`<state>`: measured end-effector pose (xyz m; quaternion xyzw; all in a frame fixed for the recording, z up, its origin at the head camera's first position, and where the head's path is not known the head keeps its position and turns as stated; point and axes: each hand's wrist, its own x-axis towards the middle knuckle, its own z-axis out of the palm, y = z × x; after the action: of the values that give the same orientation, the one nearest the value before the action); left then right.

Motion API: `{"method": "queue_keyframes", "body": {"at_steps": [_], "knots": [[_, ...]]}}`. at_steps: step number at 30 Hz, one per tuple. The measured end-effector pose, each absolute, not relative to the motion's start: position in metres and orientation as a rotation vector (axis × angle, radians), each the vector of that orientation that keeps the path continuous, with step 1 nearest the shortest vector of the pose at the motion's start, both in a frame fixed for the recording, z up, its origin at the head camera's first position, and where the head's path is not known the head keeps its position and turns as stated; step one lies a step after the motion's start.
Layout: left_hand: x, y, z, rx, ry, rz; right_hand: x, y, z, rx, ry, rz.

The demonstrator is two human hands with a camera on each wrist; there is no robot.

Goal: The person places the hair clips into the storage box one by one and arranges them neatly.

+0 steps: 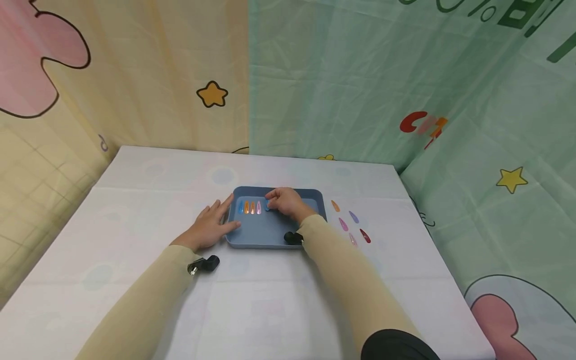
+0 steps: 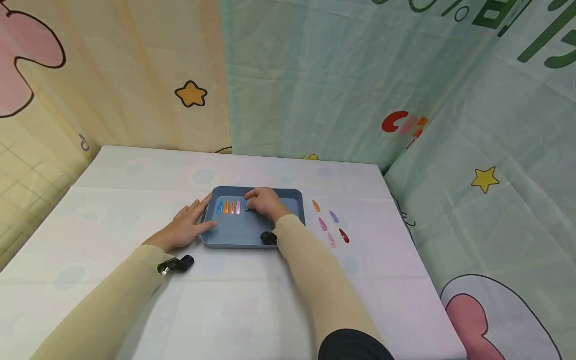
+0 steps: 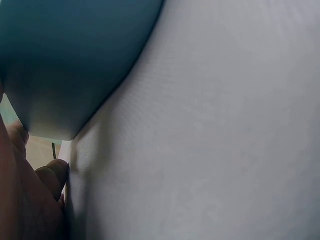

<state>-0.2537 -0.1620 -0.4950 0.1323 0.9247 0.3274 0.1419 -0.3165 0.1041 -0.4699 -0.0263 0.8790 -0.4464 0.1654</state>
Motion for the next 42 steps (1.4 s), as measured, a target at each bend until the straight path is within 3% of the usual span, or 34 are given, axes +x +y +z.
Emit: {"method": "queue_keyframes", "body": {"at_steps": [42], "knots": [[-0.255,-0.161,-0.496,0.374,2.683,0.951,-0.306,0.091,-0.472,-0.099,2.651,-1.092]]}}
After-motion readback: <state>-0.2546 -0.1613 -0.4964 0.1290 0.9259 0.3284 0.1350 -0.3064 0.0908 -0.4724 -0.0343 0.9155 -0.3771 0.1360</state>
